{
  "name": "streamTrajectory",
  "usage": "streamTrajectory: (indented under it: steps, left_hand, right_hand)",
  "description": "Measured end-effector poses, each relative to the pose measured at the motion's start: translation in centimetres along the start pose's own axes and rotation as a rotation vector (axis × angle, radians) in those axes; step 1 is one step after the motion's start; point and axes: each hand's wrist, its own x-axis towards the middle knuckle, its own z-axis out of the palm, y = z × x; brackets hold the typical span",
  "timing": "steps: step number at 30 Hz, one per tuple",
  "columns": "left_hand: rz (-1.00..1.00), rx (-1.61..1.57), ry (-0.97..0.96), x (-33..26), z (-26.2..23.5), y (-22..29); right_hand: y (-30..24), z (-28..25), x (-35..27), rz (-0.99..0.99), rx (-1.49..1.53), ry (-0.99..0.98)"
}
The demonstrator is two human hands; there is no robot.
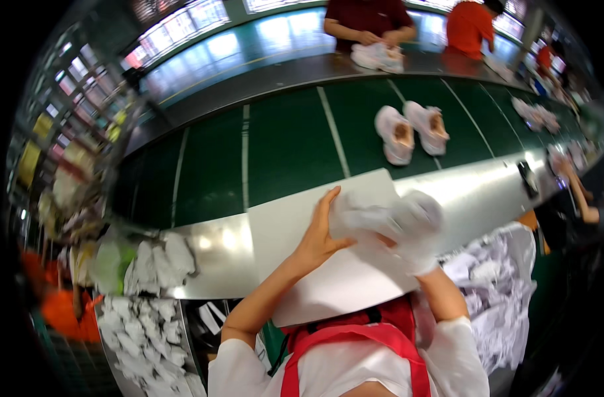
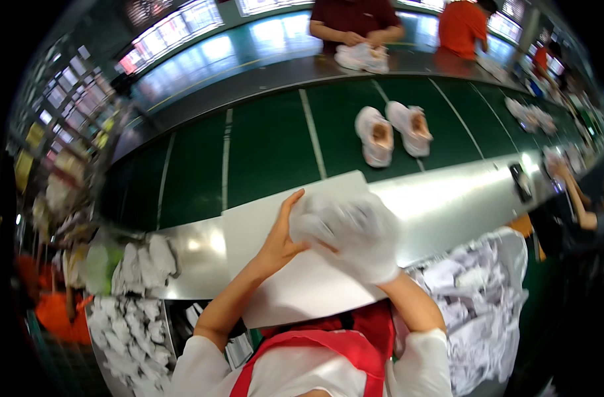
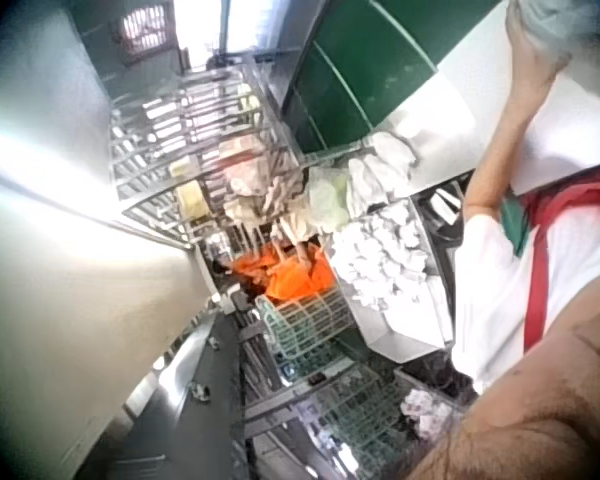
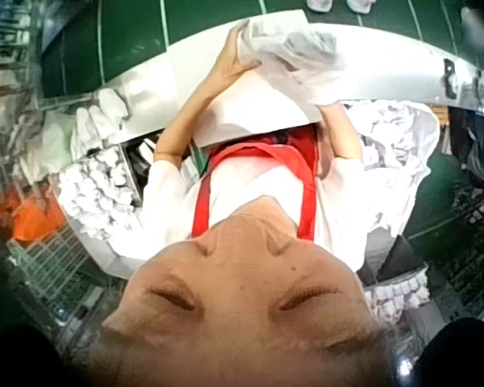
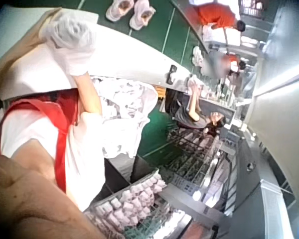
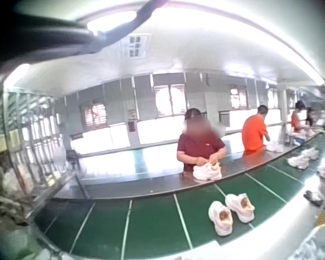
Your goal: The person wraps pairs of shoes in white paper at a workstation. They pick up shoes from a conveyor belt, fold paper around them, and place the wrapped items onto a pile. The camera is unstable and frequently loses focus on the task.
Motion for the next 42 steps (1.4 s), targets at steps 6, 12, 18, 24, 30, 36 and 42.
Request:
streamTrajectory:
  steps: [6, 12, 18, 24, 30, 36, 42]
  left_hand:
    - [-0.567, -1.259, -0.251, 1.4, 1.0, 5.0]
    - [-0.456, -1.452, -0.332, 3.2, 3.8, 2.2]
    - [-0.191, -0.691, 0.114, 2.9, 4.0, 3.8]
    - [-0.077, -0.229, -0.117, 0.9, 0.6, 7.6]
    - [-0.008, -0.084, 0.001, 0.4, -0.1, 7.7]
    - [-0.051, -0.371, 0.213, -0.3, -0.2, 9.0]
    - [0.183, 0.316, 0.397, 2.2, 1.8, 7.0]
  right_hand:
    - [-5.0, -0.1, 1.5, -0.718, -0.358, -0.351]
    - [-3.6, 1.1, 1.1, -0.437, -0.205, -0.306]
    - [-2.4, 3.3, -0.3, -0.154, -0.154, 0.257]
    - [-1.4, 2.5, 0.0, 0.237, -0.189, 0.253]
    - [-1.6, 2.4, 1.1, 0.383, -0.212, 0.108]
    - [-2.2, 4.9, 0.2, 0.314, -0.271, 0.036]
    - [0.4, 5.7, -0.8, 0.291, -0.044, 0.049]
